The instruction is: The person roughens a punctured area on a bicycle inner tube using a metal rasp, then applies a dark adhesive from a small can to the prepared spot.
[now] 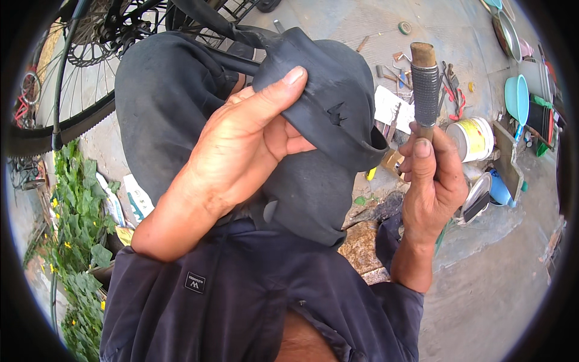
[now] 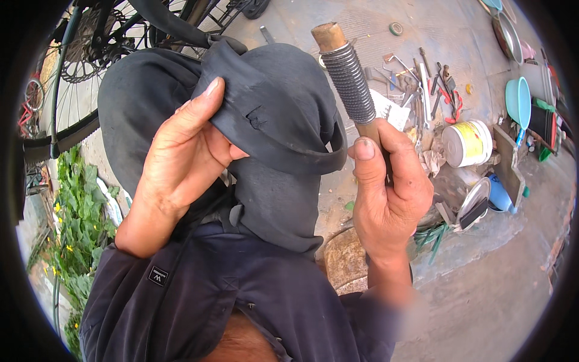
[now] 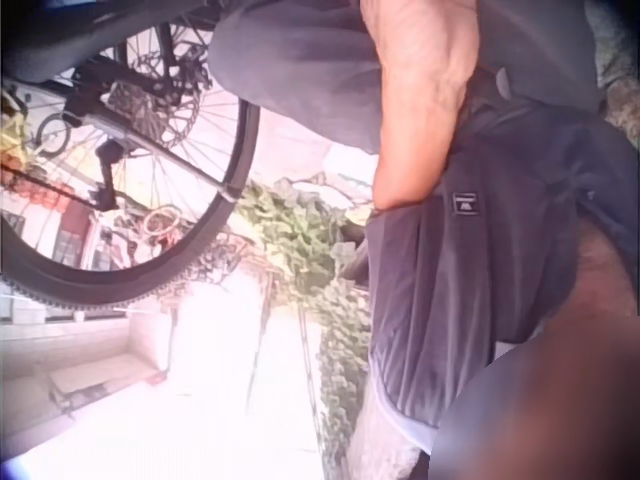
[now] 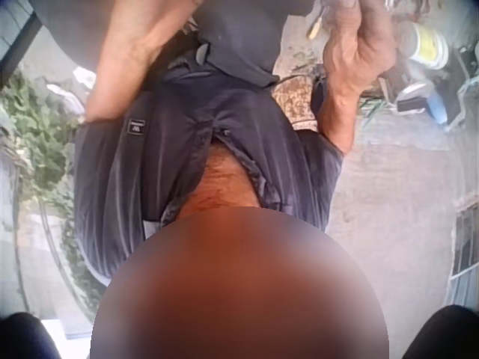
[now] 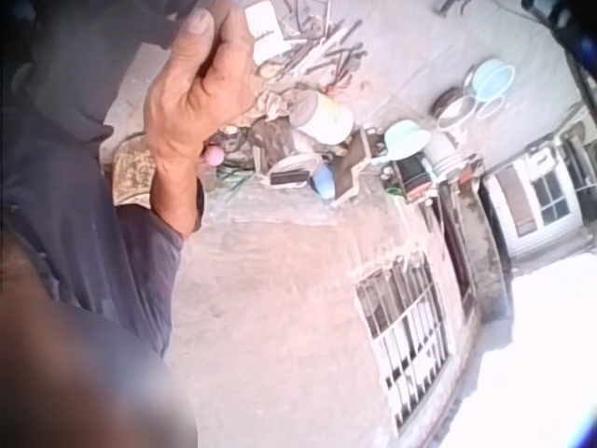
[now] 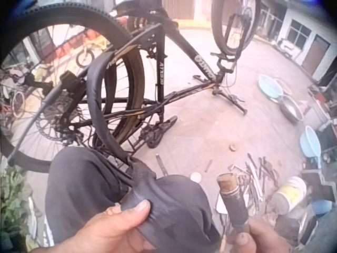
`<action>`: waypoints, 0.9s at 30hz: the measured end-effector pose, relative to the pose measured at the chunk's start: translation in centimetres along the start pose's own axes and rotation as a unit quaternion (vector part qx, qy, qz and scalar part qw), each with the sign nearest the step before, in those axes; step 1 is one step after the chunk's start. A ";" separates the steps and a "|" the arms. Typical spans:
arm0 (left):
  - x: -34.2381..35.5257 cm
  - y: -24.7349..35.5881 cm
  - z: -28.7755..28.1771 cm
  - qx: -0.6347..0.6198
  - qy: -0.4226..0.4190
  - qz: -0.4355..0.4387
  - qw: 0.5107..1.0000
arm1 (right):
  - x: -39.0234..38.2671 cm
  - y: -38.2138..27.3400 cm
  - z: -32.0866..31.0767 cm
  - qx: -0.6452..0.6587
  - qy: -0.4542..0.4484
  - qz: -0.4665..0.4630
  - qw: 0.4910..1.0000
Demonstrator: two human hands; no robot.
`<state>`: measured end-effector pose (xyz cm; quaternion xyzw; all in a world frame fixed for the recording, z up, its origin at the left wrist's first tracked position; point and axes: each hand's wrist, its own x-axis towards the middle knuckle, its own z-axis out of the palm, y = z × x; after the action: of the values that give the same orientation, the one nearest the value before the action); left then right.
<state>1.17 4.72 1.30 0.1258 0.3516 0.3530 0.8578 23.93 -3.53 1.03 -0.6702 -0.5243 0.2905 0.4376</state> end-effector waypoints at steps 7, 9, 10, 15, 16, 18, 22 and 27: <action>0.2 -0.4 -1.1 -0.033 -0.018 0.007 0.999 | -0.8 0.1 1.0 0.040 -0.017 0.042 0.998; 0.3 -0.5 -0.9 -0.026 -0.005 0.009 1.000 | -0.9 0.4 0.9 0.037 -0.008 0.046 0.998; 0.3 -0.5 -0.9 -0.027 -0.007 0.008 1.000 | -1.0 0.5 0.8 0.035 -0.004 0.047 0.998; 0.3 -0.5 -1.2 -0.029 -0.009 0.006 1.000 | -0.6 0.8 0.2 -0.032 0.023 0.022 0.999; 0.3 -0.5 -1.2 -0.035 -0.008 0.006 0.999 | -0.4 1.0 0.2 -0.061 0.024 0.002 0.998; 0.4 -0.5 -1.2 -0.046 -0.006 0.003 0.999 | -0.1 0.8 0.2 -0.100 0.015 -0.033 0.994; 0.6 -0.6 -1.2 -0.035 -0.009 0.006 0.999 | 1.5 -0.3 0.6 -0.132 -0.002 -0.160 0.978; 0.6 -0.6 -2.0 -0.081 -0.058 0.005 0.995 | 2.0 -0.8 1.7 -0.166 -0.042 -0.227 0.959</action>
<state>0.40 4.63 -0.69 0.0778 0.2708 0.3765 0.8826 22.70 -1.09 1.18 -0.5843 -0.7213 0.1201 0.3520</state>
